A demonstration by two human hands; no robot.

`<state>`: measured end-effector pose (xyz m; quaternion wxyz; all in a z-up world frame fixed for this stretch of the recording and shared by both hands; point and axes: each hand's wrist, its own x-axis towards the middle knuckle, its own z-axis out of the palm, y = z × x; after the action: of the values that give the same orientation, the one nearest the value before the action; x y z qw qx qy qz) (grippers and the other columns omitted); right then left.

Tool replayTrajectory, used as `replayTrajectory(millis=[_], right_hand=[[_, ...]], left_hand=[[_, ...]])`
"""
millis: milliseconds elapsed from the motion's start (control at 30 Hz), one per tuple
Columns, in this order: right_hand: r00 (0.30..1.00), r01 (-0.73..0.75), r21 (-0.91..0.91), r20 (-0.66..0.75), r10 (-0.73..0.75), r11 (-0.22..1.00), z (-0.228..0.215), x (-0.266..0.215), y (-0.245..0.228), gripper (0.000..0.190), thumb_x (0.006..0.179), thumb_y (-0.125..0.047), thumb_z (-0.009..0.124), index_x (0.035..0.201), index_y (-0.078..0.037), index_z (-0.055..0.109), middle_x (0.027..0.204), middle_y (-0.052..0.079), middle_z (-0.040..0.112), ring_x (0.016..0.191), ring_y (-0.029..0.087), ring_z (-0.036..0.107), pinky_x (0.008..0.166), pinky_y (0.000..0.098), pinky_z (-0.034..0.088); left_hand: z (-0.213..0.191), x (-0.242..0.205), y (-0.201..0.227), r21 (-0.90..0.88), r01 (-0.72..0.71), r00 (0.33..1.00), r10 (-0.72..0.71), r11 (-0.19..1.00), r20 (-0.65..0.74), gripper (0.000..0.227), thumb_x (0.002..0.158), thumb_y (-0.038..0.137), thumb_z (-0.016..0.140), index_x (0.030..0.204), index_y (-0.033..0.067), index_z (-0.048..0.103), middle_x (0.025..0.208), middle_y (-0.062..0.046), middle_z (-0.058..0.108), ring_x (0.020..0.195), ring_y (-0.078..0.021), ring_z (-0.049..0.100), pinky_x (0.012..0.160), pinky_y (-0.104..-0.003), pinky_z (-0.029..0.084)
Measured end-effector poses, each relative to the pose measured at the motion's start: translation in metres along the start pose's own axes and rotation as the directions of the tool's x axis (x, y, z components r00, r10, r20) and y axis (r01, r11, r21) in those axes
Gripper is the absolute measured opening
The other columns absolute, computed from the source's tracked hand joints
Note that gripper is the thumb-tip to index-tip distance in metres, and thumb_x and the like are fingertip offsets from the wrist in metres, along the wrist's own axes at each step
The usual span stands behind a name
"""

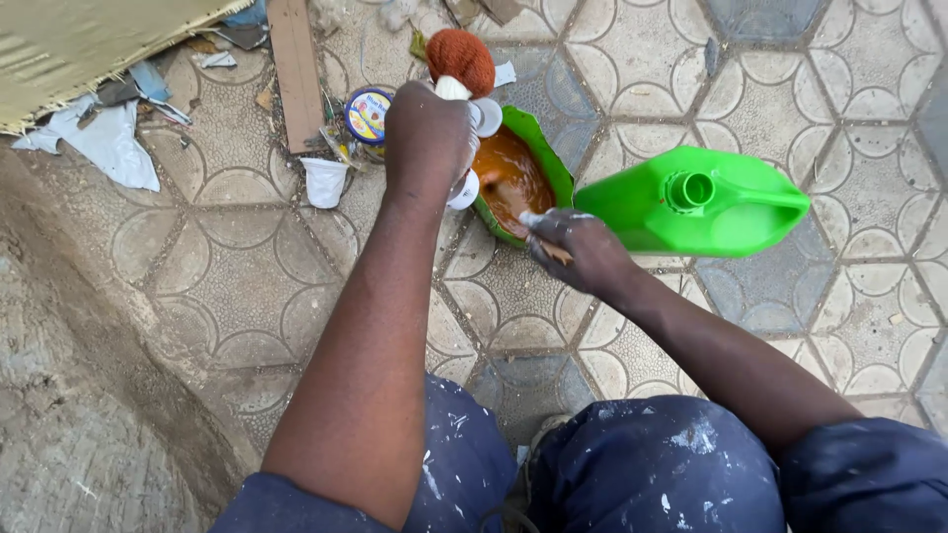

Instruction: Mixing wood stain in a tray using a brush and a stick while pouring liquid from a jug

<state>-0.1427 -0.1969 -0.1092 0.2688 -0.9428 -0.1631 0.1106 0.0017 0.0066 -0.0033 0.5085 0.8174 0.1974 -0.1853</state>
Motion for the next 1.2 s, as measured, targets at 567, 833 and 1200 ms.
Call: replayTrajectory(millis=[567,833,1200], right_hand=[[0.999,-0.016,0.053,0.044,0.013,0.998,-0.009,-0.006,-0.02,0.039,0.1,-0.032,0.054,0.122,-0.005,0.072,0.112,0.02,0.075,0.083,0.035,0.074,0.07,0.0457,0.057],[0.978,-0.209,0.014,0.003,0.209,0.978,-0.014,0.0,-0.015,0.037,0.098,-0.028,0.058,0.121,-0.005,0.075,0.119,0.023,0.074,0.086,0.037,0.075,0.073,0.0476,0.061],[0.984,-0.173,0.011,0.042,0.172,0.985,-0.018,0.001,-0.024,0.027,0.101,-0.028,0.055,0.102,-0.006,0.07,0.09,0.017,0.075,0.066,0.032,0.069,0.058,0.0448,0.053]], left_hand=[[-0.009,0.011,-0.009,-0.134,0.01,0.999,-0.016,0.991,-0.044,0.027,0.087,0.0,0.052,0.107,0.0051,0.069,0.09,-0.007,0.078,0.066,-0.0146,0.074,0.052,-0.033,0.055],[-0.005,0.01,-0.004,-0.056,0.005,0.998,-0.009,0.998,-0.065,0.024,0.08,0.005,0.056,0.1,0.0066,0.068,0.096,-0.011,0.079,0.08,-0.0239,0.074,0.063,-0.041,0.056],[-0.003,0.017,-0.008,-0.086,-0.014,0.998,0.008,0.996,-0.068,0.022,0.082,0.005,0.052,0.098,0.0062,0.067,0.093,-0.011,0.077,0.078,-0.0222,0.072,0.061,-0.04,0.054]])
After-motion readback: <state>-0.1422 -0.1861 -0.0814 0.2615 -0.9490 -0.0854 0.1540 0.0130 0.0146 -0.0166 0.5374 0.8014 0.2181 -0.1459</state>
